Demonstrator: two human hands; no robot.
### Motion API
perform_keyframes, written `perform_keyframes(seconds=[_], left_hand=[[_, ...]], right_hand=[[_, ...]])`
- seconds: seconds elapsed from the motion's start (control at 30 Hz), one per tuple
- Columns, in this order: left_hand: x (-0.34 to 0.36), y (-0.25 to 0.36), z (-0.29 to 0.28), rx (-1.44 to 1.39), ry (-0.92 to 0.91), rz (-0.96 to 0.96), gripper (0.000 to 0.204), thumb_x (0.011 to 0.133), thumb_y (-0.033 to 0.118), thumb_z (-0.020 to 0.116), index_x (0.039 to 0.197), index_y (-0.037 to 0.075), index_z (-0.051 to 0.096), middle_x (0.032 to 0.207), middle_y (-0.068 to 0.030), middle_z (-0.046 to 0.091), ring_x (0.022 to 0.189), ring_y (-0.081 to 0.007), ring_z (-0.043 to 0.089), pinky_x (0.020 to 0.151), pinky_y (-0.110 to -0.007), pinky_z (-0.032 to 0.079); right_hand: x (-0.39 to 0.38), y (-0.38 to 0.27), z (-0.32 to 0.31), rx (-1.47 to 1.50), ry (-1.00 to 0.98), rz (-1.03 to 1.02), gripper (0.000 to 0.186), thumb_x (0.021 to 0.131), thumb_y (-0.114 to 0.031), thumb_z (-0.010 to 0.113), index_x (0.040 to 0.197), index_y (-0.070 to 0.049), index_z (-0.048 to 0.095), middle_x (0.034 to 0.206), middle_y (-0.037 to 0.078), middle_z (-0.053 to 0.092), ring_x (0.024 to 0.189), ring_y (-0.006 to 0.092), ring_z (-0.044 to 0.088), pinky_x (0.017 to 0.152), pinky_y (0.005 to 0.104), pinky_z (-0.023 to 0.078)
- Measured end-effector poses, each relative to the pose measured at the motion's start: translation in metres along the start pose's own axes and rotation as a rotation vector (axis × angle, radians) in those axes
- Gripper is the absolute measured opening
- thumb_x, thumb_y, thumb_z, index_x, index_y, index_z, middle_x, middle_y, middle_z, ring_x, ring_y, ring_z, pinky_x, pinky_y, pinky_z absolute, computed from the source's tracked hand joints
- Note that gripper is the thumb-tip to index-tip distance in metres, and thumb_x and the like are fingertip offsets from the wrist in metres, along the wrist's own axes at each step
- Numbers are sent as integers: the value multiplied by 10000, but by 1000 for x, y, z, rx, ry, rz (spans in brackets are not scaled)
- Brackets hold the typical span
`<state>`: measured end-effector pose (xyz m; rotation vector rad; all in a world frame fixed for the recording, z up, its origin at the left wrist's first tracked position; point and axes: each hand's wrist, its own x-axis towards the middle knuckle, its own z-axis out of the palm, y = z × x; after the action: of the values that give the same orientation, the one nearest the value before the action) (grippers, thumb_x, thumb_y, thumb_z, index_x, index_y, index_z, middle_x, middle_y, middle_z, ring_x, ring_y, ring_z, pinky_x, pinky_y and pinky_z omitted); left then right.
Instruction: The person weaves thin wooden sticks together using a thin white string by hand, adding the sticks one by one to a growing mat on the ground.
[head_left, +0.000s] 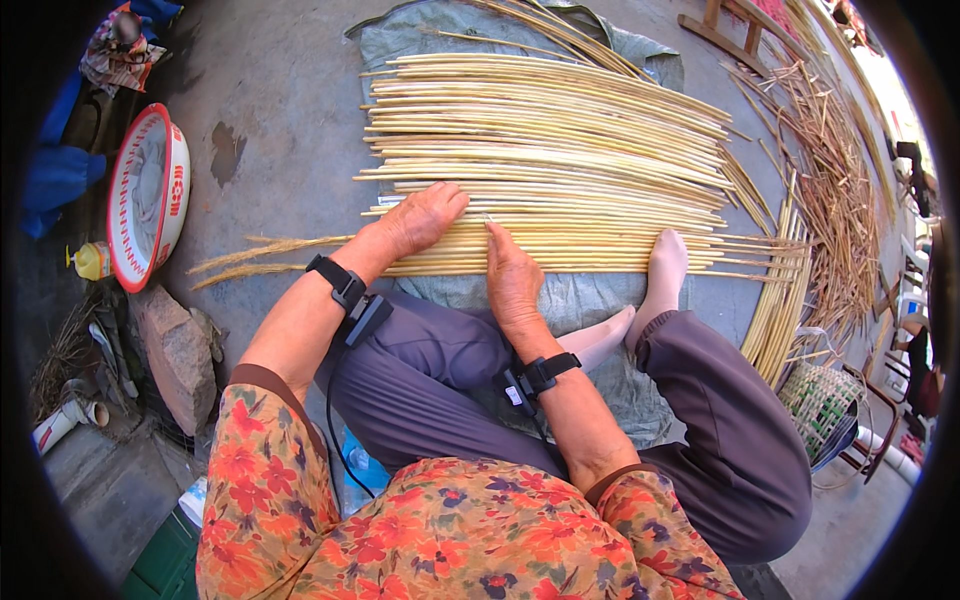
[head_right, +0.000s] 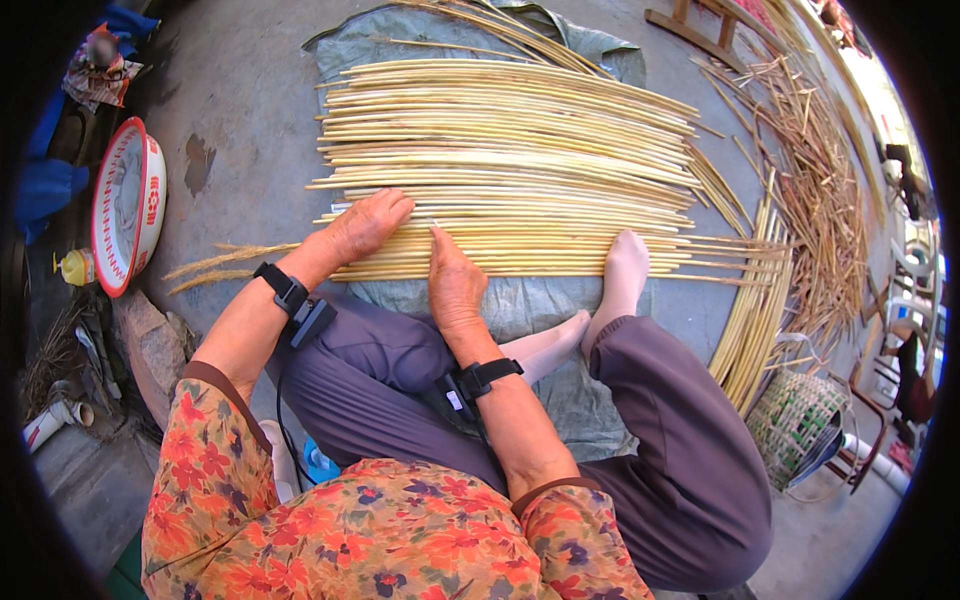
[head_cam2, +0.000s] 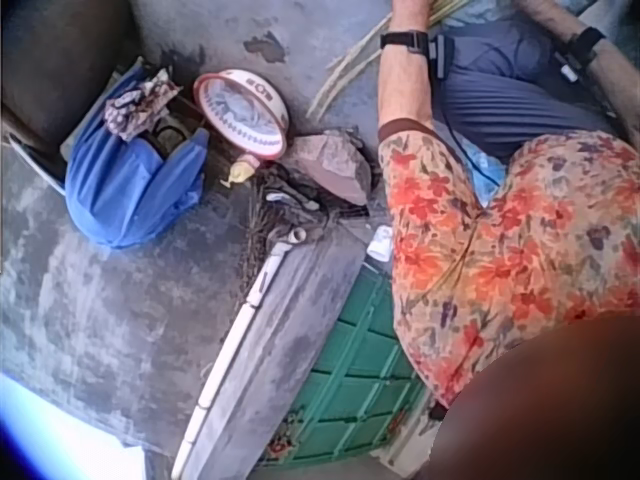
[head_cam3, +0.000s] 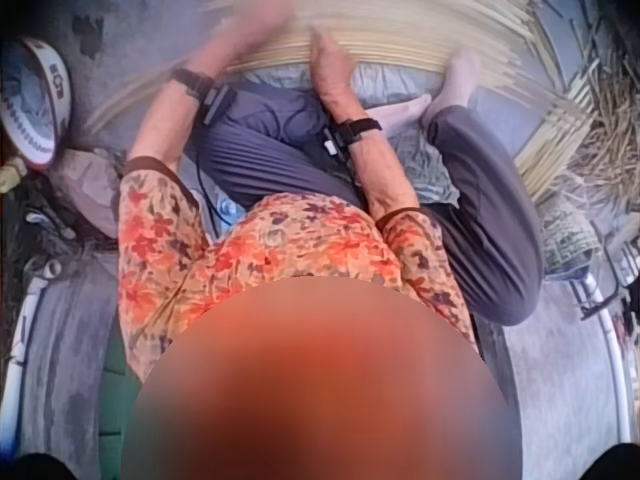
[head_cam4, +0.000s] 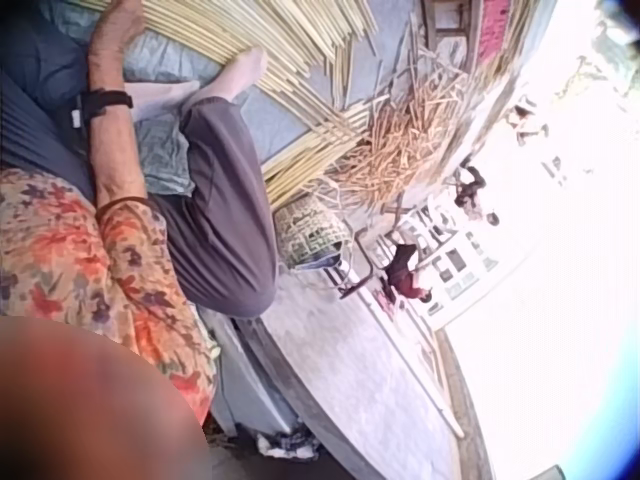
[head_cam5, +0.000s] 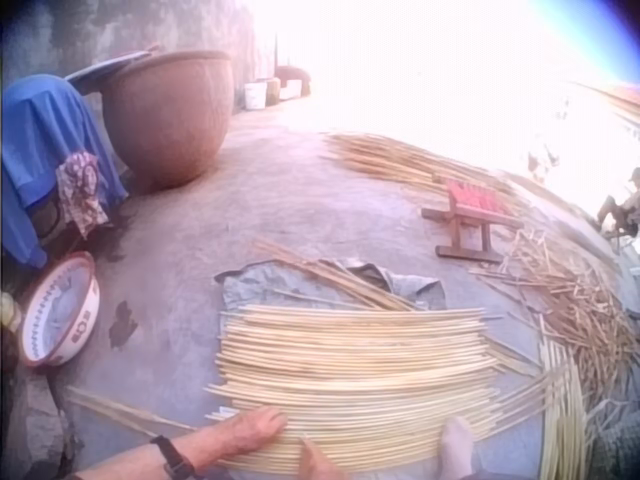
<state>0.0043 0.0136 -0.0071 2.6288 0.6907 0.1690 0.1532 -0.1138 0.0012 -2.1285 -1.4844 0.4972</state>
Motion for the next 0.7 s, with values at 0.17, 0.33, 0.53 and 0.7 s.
perform_keyframes(seconds=[0.17, 0.33, 0.53, 0.7], left_hand=[[1, 0, 0, 26, -10, 1, 272, 830, 68, 515, 1087, -19, 540, 1008, -152, 556, 968, -317, 570, 835, -399, 499], [-1, 3, -2, 13, 18, 15, 281, 817, 59, 524, 1085, -26, 541, 998, -153, 561, 953, -319, 573, 826, -400, 504], [-1, 6, -3, 16, 63, 48, 300, 799, 43, 535, 1090, -29, 535, 984, -151, 558, 948, -320, 573, 800, -394, 517], [-2, 7, -4, 19, 67, 49, 316, 795, 55, 544, 1098, -31, 533, 974, -147, 558, 940, -314, 573, 787, -388, 523]], right_hand=[[1, -4, 3, -2, 6, 29, 189, 947, -197, 551, 1103, -152, 650, 772, 131, 684, 675, 328, 671, 604, 432, 528], [2, -5, 6, 26, 24, 31, 194, 952, -207, 545, 1104, -137, 645, 762, 140, 679, 677, 331, 671, 605, 440, 525], [2, -8, 6, 53, 9, 55, 194, 956, -200, 539, 1101, -122, 642, 746, 149, 672, 679, 338, 669, 611, 448, 521], [4, -11, 5, 79, 24, 63, 169, 961, -199, 535, 1066, -114, 636, 738, 154, 668, 676, 344, 666, 606, 455, 514]])
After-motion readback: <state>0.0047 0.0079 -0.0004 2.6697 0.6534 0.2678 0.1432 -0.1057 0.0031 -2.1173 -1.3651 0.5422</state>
